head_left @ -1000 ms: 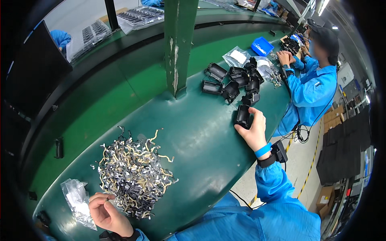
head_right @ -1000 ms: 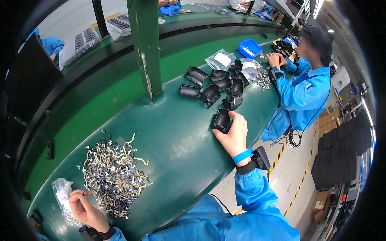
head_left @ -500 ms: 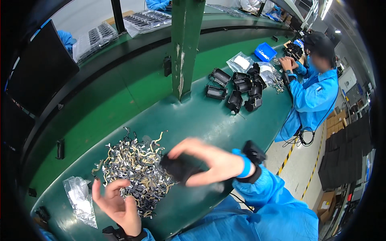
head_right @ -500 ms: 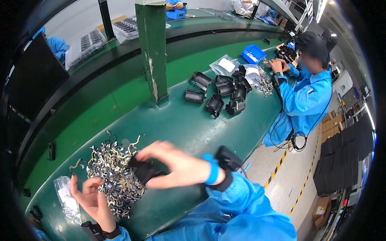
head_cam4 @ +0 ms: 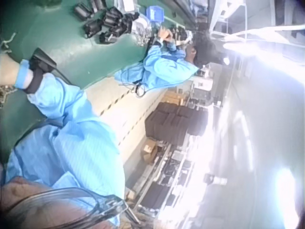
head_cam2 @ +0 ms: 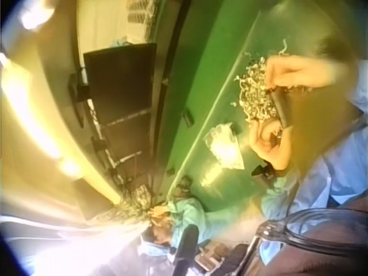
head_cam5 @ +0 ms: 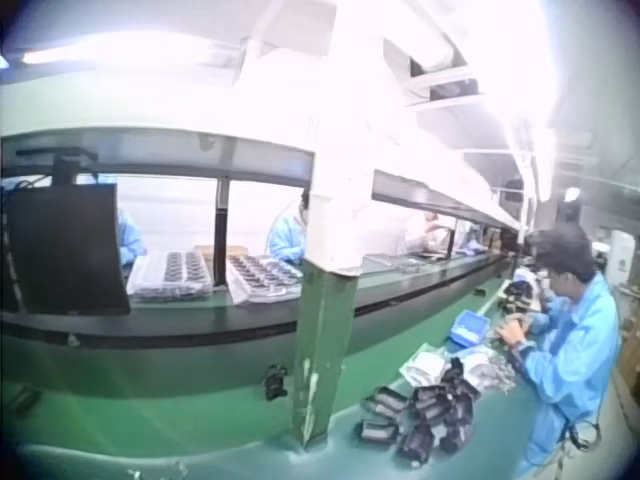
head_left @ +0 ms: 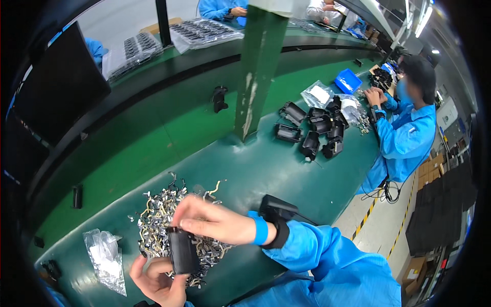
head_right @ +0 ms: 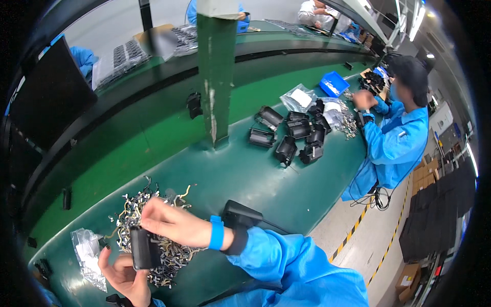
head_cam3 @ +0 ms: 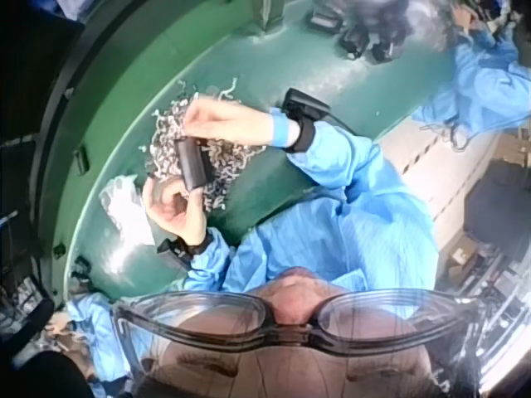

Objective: The person is manually assembling wires and connectors into a black plastic housing on an assembly line.

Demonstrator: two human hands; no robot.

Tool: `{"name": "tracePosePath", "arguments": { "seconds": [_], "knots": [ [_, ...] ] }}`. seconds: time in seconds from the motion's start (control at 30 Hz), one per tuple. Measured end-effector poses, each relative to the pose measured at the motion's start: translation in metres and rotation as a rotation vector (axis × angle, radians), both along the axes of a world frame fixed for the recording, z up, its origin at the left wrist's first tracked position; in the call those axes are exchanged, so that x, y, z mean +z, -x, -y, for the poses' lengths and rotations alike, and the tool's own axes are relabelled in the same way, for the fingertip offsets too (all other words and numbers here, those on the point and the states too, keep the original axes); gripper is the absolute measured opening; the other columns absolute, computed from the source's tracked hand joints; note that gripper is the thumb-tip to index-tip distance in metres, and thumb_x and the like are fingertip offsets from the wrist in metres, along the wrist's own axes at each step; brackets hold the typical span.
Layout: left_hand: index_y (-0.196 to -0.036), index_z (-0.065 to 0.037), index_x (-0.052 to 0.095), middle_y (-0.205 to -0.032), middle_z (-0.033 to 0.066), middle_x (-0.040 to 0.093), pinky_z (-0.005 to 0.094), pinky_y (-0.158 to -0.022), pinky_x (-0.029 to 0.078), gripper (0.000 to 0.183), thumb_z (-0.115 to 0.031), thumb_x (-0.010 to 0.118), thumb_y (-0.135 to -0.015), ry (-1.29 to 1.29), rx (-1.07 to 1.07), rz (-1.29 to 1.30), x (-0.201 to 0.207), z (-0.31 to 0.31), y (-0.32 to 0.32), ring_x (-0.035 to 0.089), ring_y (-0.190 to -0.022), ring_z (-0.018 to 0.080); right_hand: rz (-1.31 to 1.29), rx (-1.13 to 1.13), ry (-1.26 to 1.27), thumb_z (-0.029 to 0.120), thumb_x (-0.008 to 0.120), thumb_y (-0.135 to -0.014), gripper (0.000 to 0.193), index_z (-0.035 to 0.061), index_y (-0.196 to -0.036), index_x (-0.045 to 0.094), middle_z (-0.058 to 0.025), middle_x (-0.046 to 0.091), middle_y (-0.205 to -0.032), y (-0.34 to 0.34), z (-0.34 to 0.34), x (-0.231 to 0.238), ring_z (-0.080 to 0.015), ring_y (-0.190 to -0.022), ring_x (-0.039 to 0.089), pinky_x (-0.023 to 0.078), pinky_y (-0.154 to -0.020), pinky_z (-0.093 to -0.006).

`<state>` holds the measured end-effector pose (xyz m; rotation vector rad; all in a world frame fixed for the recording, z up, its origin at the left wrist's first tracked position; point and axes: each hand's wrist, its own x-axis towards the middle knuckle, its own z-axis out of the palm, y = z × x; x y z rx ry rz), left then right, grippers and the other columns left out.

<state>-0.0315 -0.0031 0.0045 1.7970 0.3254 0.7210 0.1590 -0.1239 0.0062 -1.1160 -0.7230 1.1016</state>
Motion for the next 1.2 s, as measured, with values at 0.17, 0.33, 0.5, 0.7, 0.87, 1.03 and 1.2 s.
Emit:
{"name": "tracePosePath", "arguments": {
  "seconds": [0.17,0.33,0.5,0.7,0.87,1.03,1.2],
  "knots": [
    [-0.126,0.000,0.042,-0.081,0.0106,0.068,0.0332,-0.072,0.050,0.065,0.007,0.077,-0.071,-0.471,0.151,0.008,-0.005,-0.009,-0.016,0.065,-0.071,0.0222,0.935,-0.280,0.015,0.014,0.079,-0.068,0.089,-0.0004,-0.141,0.029,-0.0219,0.038,-0.137,0.018,0.002,0.027,-0.0398,-0.123,0.043,0.037,-0.103,-0.0426],
    [-0.116,-0.003,0.049,-0.077,0.0108,0.068,0.0335,-0.062,0.053,0.059,0.006,0.079,-0.066,-0.630,-0.131,0.016,0.004,-0.015,-0.035,0.066,-0.066,0.0273,0.810,-0.146,0.044,0.006,0.080,-0.066,0.097,-0.0033,-0.145,0.024,-0.0253,0.039,-0.136,0.025,-0.003,0.009,-0.0421,-0.124,0.042,0.038,-0.104,-0.0439],
    [-0.104,0.000,0.062,-0.086,0.0109,0.068,0.0322,-0.061,0.054,0.043,0.006,0.076,-0.065,-0.493,-0.230,-0.014,0.009,-0.020,-0.028,0.067,-0.073,0.0253,0.806,-0.122,0.056,0.004,0.081,-0.065,0.095,0.0019,-0.144,0.029,-0.0202,0.039,-0.130,0.026,-0.002,0.006,-0.0384,-0.119,0.045,0.042,-0.099,-0.0410],
    [-0.125,-0.009,0.043,-0.124,0.0250,0.051,0.0448,-0.099,0.038,0.056,-0.027,0.073,-0.081,0.113,-0.186,0.302,-0.010,-0.014,-0.020,0.054,-0.108,0.0344,0.716,-0.326,-0.051,0.000,0.080,-0.060,0.083,0.0030,-0.132,0.038,-0.0187,0.039,-0.126,0.029,-0.003,-0.008,-0.0314,-0.109,0.047,0.046,-0.087,-0.0367],
    [-0.137,-0.025,0.045,-0.152,0.0234,0.019,0.0463,-0.113,0.017,0.054,-0.056,0.049,-0.093,0.565,-0.344,0.286,-0.015,-0.020,-0.027,0.017,-0.143,0.0331,0.695,-0.473,-0.038,0.004,0.083,-0.058,0.084,0.0027,-0.129,0.037,-0.0190,0.039,-0.124,0.033,-0.003,-0.022,-0.0299,-0.109,0.047,0.046,-0.086,-0.0370],
    [-0.147,-0.028,0.036,-0.158,0.0205,0.007,0.0518,-0.115,0.014,0.058,-0.057,0.038,-0.096,0.705,-0.426,0.209,-0.019,-0.015,-0.026,0.006,-0.147,0.0337,0.681,-0.535,-0.055,0.009,0.088,-0.056,0.085,0.0022,-0.124,0.037,-0.0199,0.042,-0.121,0.039,-0.004,-0.024,-0.0299,-0.107,0.048,0.045,-0.084,-0.0367],
    [-0.148,-0.028,0.033,-0.158,0.0186,0.008,0.0528,-0.116,0.012,0.059,-0.057,0.035,-0.097,0.662,-0.455,0.165,-0.020,-0.010,-0.031,0.010,-0.146,0.0321,0.709,-0.566,-0.097,0.010,0.089,-0.056,0.086,0.0022,-0.122,0.035,-0.0201,0.044,-0.116,0.040,-0.004,-0.019,-0.0309,-0.106,0.048,0.045,-0.084,-0.0383]
  ]
}}
